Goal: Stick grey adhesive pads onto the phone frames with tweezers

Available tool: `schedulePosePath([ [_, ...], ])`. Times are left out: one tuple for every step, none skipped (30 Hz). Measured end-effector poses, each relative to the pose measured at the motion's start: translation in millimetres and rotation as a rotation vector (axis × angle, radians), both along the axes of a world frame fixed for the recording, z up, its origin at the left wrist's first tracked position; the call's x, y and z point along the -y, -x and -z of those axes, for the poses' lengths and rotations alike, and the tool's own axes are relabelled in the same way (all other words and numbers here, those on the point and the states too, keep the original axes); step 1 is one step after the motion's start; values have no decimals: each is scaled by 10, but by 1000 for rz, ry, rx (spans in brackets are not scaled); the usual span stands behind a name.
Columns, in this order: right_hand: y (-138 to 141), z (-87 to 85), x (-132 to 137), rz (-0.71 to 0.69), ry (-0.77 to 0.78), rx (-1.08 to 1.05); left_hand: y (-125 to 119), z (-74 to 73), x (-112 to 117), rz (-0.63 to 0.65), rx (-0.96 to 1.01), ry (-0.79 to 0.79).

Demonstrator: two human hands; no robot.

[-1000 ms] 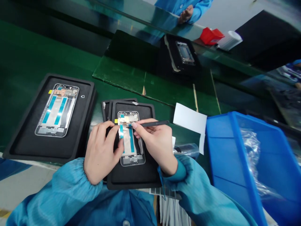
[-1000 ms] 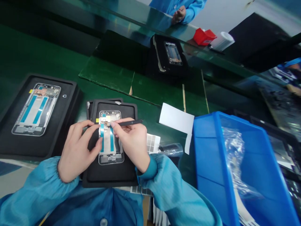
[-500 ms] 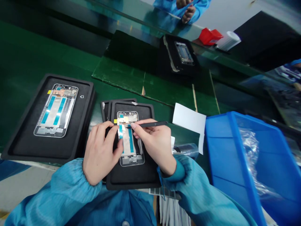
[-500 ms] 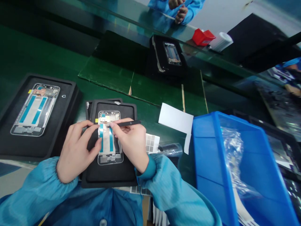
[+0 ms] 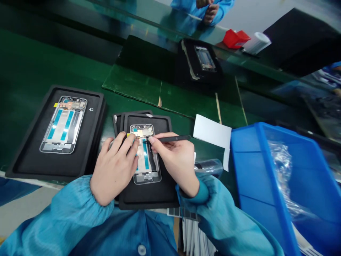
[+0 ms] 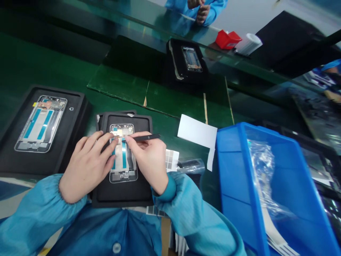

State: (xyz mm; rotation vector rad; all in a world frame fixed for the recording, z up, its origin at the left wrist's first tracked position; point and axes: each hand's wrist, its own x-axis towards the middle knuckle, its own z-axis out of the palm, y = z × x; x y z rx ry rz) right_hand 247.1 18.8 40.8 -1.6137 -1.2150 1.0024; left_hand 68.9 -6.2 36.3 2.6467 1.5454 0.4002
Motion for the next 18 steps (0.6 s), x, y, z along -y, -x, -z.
schedulePosePath([
  [-21,-17,28,18,-10,-6,-5,-7,-7,19,-12,3],
  [-44,-37,63,35,-18,-12,-8,-12,-15,31,-22,6],
  [-69,-59,104,49,-25,-16,-8,-15,-24,37,-31,8],
  [-96,-84,151,62,-27,-13,-4,-17,-36,40,-37,8],
  [-126,-109,202,75,-28,-6,6,-20,-49,43,-42,7],
  [-159,-133,257,89,-27,1,23,-22,-64,49,-43,7],
  [-196,-154,314,103,-26,4,45,-25,-80,63,-42,10],
  [-235,-172,373,116,-25,4,72,-29,-95,82,-40,14],
  [-279,-184,433,130,-30,0,101,-32,-107,104,-38,21],
  [-326,-188,495,145,-41,-4,131,-33,-113,124,-35,27],
  [-375,-183,557,156,-53,-5,159,-32,-110,140,-29,34],
  [-424,-166,620,171,-68,3,181,-26,-95,151,-15,45],
  [-472,-138,683,189,-84,20,197,-14,-65,151,13,59],
  [-513,-99,746,214,-101,42,206,4,-20,125,61,70],
  [-546,-50,808,243,-115,58,207,29,37,66,125,75],
  [-567,5,868,270,-124,60,200,60,103,-19,193,77],
  [-575,62,925,291,-129,37,188,96,173,-115,252,83],
  [-569,116,979,297,-126,-11,172,133,240,-211,297,91],
])
